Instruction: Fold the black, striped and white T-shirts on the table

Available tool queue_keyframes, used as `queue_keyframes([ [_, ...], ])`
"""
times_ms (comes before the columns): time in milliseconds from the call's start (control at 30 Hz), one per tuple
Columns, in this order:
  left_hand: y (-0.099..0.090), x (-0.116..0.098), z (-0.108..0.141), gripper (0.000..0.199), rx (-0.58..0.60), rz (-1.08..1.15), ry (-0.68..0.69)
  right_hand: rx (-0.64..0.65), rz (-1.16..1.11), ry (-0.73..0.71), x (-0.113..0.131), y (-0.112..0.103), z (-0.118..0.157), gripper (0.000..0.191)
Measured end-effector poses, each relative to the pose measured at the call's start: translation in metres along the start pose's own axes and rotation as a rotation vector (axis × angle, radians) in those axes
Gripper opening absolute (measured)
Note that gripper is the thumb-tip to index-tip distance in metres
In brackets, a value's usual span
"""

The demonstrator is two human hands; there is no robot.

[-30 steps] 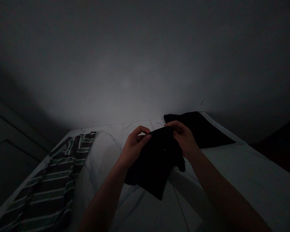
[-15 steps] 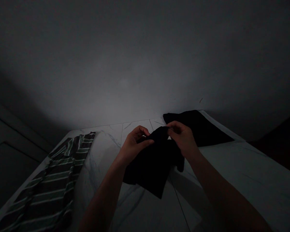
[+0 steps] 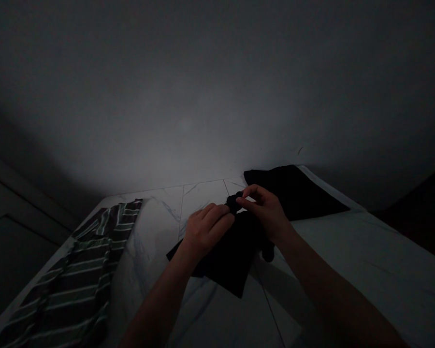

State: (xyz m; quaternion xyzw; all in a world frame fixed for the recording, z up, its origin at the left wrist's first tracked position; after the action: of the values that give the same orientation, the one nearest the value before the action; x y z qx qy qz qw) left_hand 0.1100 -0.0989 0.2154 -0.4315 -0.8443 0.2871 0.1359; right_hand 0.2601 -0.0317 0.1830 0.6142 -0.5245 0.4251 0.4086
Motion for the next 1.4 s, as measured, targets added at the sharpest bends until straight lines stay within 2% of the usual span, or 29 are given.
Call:
queue_keyframes([
  [67,0.000,0.008,-0.003,0.018,-0.002,-0.013,-0.118,-0.053,-0.024,-0.014,-0.001,-0.007,-0.002,0.041],
  [133,0.003,0.018,-0.005,0.012,0.047,0.012,-0.285,-0.101,-0.029,-0.041,0.000,-0.013,-0.003,0.038],
  [200,0.010,0.025,-0.005,0.024,0.130,0.084,-0.429,-0.115,0.003,-0.078,0.003,-0.015,-0.001,0.036],
  [333,0.014,0.040,0.000,0.014,0.192,0.163,-0.566,-0.026,0.150,-0.136,0.006,-0.011,0.000,0.030],
  [400,0.004,0.062,0.002,0.014,0.195,0.075,-0.601,0.028,0.266,-0.167,0.006,-0.017,-0.009,0.028],
  [467,-0.017,0.097,-0.003,0.018,0.188,-0.066,-0.636,0.081,0.402,-0.206,0.012,-0.033,-0.031,0.030],
  [533,-0.051,0.138,-0.021,0.020,0.172,-0.208,-0.667,0.170,0.537,-0.215,0.028,-0.053,-0.066,0.033],
  [600,-0.095,0.172,-0.054,0.021,0.159,-0.331,-0.672,0.277,0.662,-0.197,0.055,-0.072,-0.106,0.034],
  [667,-0.141,0.188,-0.097,0.022,0.150,-0.426,-0.632,0.322,0.756,-0.226,0.098,-0.085,-0.143,0.031],
  [767,-0.201,0.176,-0.156,0.029,-0.006,-0.536,-0.515,0.205,0.786,-0.429,0.172,-0.088,-0.177,0.030],
  [800,-0.215,0.169,-0.170,0.032,-0.070,-0.568,-0.498,0.129,0.777,-0.513,0.191,-0.085,-0.182,0.030],
  [867,-0.223,0.163,-0.184,0.032,-0.093,-0.608,-0.514,0.004,0.793,-0.618,0.210,-0.075,-0.187,0.027],
  [967,-0.211,0.172,-0.187,0.025,0.053,-0.597,-0.534,-0.104,0.893,-0.678,0.209,-0.054,-0.190,0.024],
  [1000,-0.211,0.177,-0.186,0.025,0.064,-0.587,-0.516,-0.149,0.909,-0.717,0.208,-0.050,-0.189,0.022],
  [1067,-0.219,0.186,-0.184,0.028,0.020,-0.571,-0.488,-0.229,0.910,-0.804,0.209,-0.046,-0.186,0.019],
  [1133,-0.232,0.196,-0.181,0.028,-0.015,-0.548,-0.494,-0.228,0.918,-0.827,0.207,-0.043,-0.187,0.019],
  [1200,-0.244,0.202,-0.177,0.026,-0.031,-0.518,-0.509,-0.223,0.918,-0.816,0.205,-0.045,-0.189,0.019],
  [1300,-0.257,0.203,-0.169,0.024,-0.070,-0.465,-0.505,-0.318,0.864,-0.817,0.206,-0.056,-0.188,0.022],
  [1400,-0.257,0.203,-0.157,0.023,-0.039,-0.402,-0.509,-0.383,0.818,-0.752,0.199,-0.068,-0.189,0.022],
])
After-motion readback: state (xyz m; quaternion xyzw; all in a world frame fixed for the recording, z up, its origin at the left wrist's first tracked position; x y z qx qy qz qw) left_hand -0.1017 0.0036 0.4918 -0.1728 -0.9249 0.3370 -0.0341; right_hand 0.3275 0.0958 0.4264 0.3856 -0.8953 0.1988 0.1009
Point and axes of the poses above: each hand's wrist, its own z-axis away from the middle knuckle, its own y-axis out of the palm, x = y × z, the point moved 7 cm from there along -z, towards the middle knuckle, and after that the axes turned 3 degrees about x, right-handed, at the moved point
